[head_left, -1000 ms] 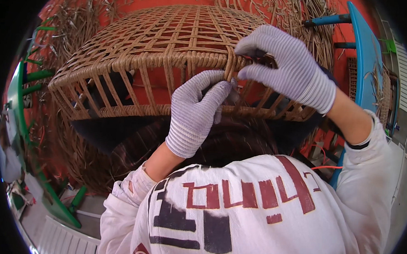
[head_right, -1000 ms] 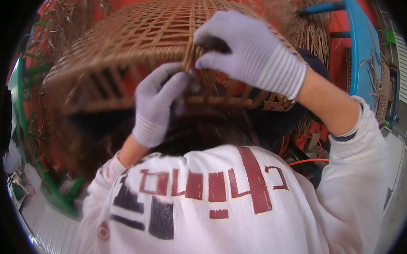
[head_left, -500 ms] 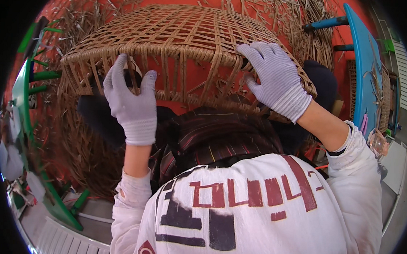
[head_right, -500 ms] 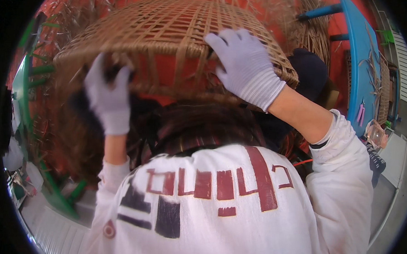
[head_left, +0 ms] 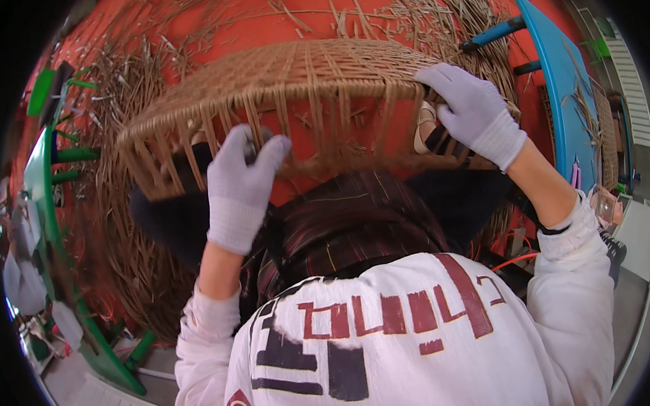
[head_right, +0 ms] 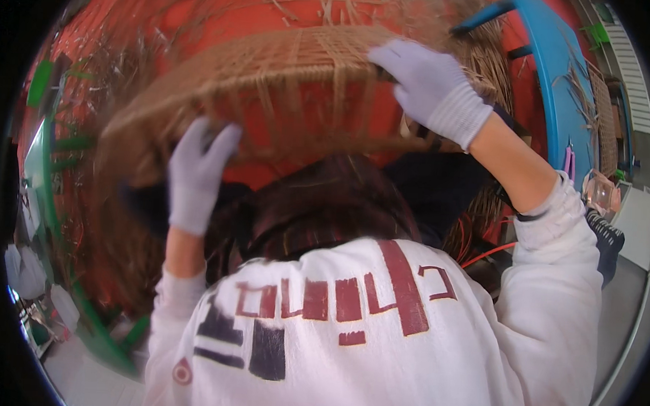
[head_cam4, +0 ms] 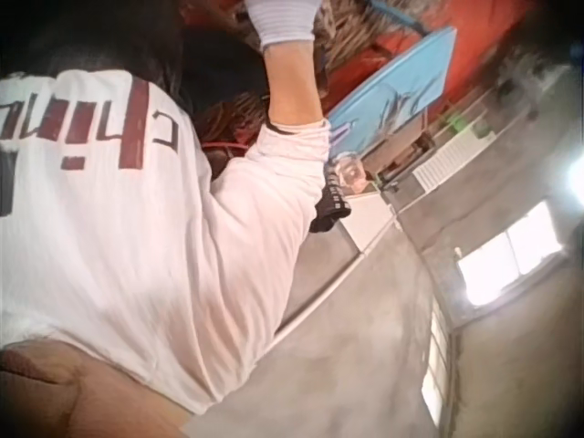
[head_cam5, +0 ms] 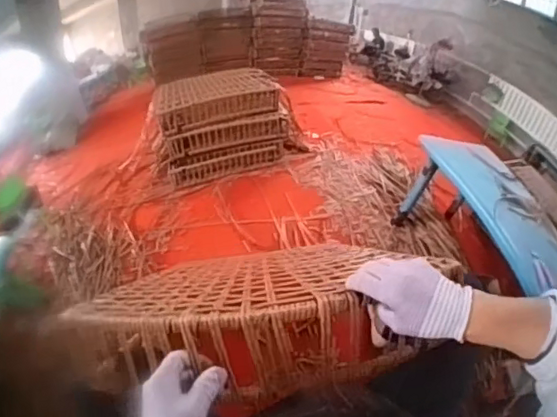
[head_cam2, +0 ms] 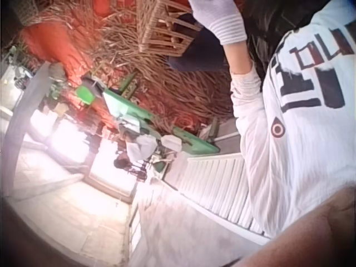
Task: Weaving a basket frame with thin strips and securing the material with a pneumatic nailer.
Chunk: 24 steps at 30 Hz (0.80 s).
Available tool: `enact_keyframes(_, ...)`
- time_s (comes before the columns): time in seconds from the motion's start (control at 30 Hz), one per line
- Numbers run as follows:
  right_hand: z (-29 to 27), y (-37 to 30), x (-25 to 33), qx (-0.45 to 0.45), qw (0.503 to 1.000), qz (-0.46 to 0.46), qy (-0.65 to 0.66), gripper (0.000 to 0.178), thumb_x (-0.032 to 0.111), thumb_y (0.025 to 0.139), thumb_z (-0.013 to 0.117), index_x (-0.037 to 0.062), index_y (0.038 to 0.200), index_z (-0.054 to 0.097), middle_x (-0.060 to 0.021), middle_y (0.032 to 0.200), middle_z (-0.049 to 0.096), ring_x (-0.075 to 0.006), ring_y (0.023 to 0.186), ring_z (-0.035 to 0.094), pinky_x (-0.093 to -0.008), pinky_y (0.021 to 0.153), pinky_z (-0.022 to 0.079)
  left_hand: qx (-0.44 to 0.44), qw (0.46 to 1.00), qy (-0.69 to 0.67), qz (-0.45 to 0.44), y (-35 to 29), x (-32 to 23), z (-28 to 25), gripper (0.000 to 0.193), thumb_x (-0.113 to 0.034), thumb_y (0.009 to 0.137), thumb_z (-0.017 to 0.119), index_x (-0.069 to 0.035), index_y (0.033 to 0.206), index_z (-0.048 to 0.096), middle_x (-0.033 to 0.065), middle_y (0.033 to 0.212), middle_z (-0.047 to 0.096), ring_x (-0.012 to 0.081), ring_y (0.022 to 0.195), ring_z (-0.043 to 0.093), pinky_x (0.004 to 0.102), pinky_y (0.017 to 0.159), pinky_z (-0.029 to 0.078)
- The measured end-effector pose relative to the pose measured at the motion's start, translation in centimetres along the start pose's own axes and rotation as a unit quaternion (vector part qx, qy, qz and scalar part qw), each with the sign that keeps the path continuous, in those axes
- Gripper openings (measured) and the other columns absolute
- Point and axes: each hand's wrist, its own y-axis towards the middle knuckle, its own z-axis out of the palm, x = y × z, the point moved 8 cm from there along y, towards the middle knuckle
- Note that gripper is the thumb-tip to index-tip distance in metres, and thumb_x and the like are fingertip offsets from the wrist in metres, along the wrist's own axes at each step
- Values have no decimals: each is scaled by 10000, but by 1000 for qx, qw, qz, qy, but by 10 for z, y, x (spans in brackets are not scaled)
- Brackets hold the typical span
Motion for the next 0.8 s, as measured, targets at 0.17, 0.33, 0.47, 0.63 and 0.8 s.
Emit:
enact_keyframes(0.17, -28, -43, 4, 17, 999, -23, 28, 463, 9, 740, 605, 82, 1197, 611, -117, 1141, 643, -309, 1064, 624, -395, 918, 530, 95, 986, -83, -111, -65, -27, 16, 180, -118, 904, 702, 19, 993, 628, -19, 678, 581, 22, 637, 476, 212, 577, 397)
enact_keyframes(0.33, -45, -52, 12, 13, 992, -30, 119, 401, 68, 766, 752, 57, 1152, 643, -121, 1131, 658, -328, 1086, 621, -385, 993, 493, 151, 975, -68, -150, -81, -10, 25, 189, -79, 915, 684, 29, 1055, 620, 31, 829, 677, 44, 765, 587, 211, 696, 469)
enact_keyframes(0.47, -61, -59, 23, -84, 986, 25, 140, 290, 99, 787, 762, 56, 1065, 687, -118, 1057, 679, -311, 1067, 624, -390, 978, 477, 143, 975, -112, -125, -82, -18, 23, 225, -54, 929, 656, 45, 1120, 589, 93, 992, 726, 97, 909, 660, 238, 817, 515)
enact_keyframes(0.63, -15, -61, 62, -123, 992, -33, 19, 132, 109, 709, 742, 49, 757, 635, -83, 1286, 600, -321, 1188, 528, -436, 1028, 422, 159, 983, -17, -88, -72, -19, 22, 272, -42, 931, 648, 51, 1173, 565, 109, 1030, 725, 122, 904, 674, 250, 809, 529)
enact_keyframes(0.8, -24, -60, 51, -125, 980, -38, 149, 100, 47, 758, 684, 51, 838, 624, -96, 1243, 621, -315, 1160, 561, -439, 1017, 433, 138, 984, -73, -89, -80, -21, 20, 341, -48, 916, 673, 58, 1218, 557, 117, 996, 727, 123, 910, 681, 250, 776, 537)
